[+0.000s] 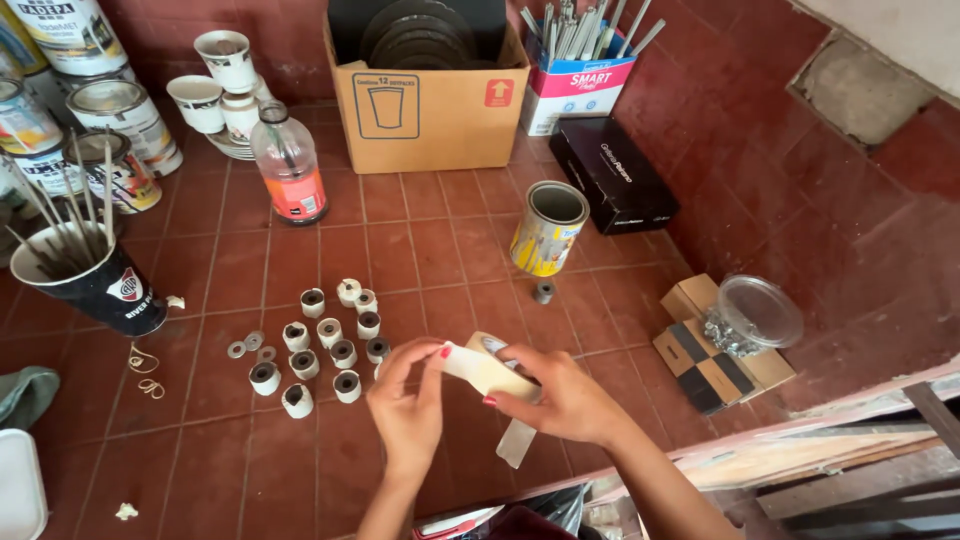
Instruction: Organize small metal hardware pieces by placing them into a container and handling tape and other supplies
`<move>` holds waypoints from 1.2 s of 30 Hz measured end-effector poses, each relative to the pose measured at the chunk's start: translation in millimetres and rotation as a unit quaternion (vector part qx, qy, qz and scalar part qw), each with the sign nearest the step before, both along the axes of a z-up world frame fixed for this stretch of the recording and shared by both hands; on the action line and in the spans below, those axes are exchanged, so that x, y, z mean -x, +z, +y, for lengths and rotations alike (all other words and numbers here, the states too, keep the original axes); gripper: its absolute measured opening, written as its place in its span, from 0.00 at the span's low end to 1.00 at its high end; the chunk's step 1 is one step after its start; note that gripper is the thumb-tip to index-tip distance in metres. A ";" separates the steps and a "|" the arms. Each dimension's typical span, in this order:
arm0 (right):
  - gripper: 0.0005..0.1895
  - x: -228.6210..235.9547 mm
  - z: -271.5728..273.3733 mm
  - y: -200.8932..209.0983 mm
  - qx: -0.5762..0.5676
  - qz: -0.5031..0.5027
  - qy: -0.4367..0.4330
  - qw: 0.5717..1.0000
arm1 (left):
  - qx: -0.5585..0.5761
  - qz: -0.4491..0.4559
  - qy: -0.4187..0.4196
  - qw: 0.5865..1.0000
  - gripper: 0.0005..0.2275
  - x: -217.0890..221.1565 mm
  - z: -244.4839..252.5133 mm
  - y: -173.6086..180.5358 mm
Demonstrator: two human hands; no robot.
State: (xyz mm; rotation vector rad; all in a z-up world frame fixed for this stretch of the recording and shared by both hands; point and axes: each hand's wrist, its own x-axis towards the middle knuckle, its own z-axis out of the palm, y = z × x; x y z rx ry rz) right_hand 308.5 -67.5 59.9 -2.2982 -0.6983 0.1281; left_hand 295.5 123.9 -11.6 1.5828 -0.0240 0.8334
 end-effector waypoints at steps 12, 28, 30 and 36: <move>0.19 5.5 -10.3 3.7 0.055 -0.125 0.054 0.989 | 0.041 -0.024 0.050 0.998 0.02 30.3 1.9 15.7; 0.08 35.3 14.0 -73.9 0.278 -0.170 0.124 0.937 | -0.486 0.215 -0.154 0.833 0.14 33.5 12.3 -52.0; 0.06 37.5 15.1 -82.3 0.284 -0.192 0.122 0.931 | -0.556 0.171 -0.157 0.798 0.11 31.9 11.2 -67.0; 0.07 26.2 23.5 -40.5 0.225 -0.059 0.145 0.962 | -0.583 -0.008 -0.065 0.810 0.12 44.0 18.2 -66.8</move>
